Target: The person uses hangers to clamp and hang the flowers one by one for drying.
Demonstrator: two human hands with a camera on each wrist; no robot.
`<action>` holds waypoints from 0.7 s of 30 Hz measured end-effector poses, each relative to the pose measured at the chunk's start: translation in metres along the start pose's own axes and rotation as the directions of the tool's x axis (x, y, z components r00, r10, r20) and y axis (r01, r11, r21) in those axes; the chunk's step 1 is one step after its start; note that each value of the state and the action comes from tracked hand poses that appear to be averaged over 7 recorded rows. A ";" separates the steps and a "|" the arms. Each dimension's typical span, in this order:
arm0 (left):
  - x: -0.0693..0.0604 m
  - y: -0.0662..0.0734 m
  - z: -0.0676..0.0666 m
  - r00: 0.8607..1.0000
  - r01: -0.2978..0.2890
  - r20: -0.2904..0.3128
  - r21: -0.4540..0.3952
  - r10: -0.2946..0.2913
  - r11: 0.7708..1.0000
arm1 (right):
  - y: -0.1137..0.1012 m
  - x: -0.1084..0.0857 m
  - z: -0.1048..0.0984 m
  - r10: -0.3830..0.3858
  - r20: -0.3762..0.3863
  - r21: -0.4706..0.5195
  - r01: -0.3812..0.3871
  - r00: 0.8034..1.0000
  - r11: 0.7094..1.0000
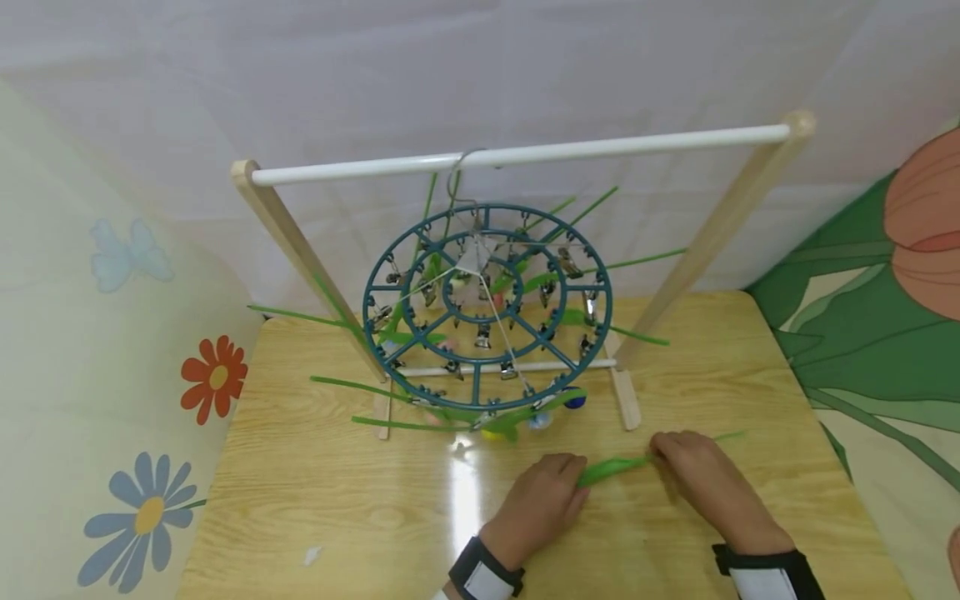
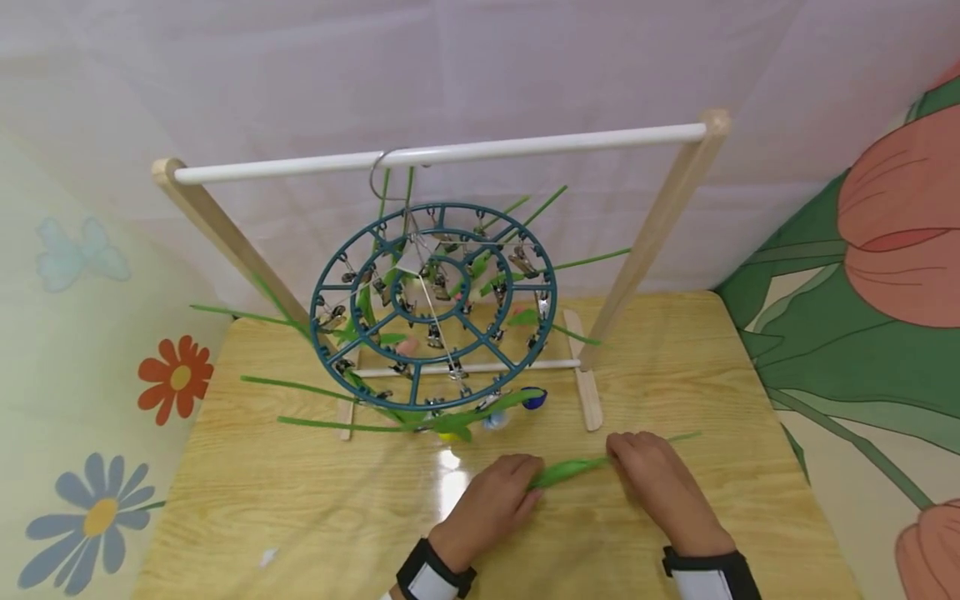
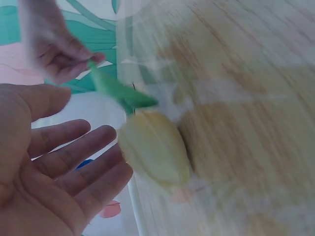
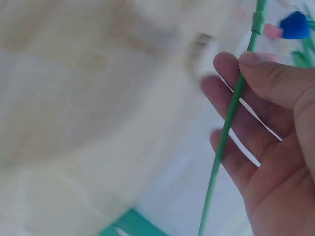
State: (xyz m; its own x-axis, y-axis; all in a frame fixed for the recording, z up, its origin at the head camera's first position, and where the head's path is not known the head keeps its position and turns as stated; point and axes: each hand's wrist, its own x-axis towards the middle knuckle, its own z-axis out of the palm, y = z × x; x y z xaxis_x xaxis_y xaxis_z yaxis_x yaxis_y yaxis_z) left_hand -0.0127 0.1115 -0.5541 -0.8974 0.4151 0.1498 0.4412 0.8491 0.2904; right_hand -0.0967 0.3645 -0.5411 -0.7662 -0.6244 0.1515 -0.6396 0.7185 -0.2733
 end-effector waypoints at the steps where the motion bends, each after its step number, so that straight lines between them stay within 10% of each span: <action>1: 0.000 0.001 -0.001 1.000 0.001 0.004 0.004 -0.001 1.000 | -0.003 0.001 -0.004 -0.016 -0.017 -0.007 0.016 1.000 1.000; 21: 0.008 0.005 -0.008 0.977 0.066 -0.205 0.031 -0.058 0.997 | -0.048 0.022 -0.047 -0.224 -0.225 -0.101 0.206 0.948 0.973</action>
State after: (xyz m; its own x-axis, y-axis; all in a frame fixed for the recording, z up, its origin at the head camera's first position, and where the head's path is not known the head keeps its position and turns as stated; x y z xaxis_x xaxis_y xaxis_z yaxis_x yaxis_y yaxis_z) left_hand -0.0172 0.1162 -0.5443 -0.9010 0.2896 0.3230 0.3811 0.8842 0.2702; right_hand -0.0859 0.3308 -0.4805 -0.5976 -0.6836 0.4190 -0.7863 0.6020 -0.1393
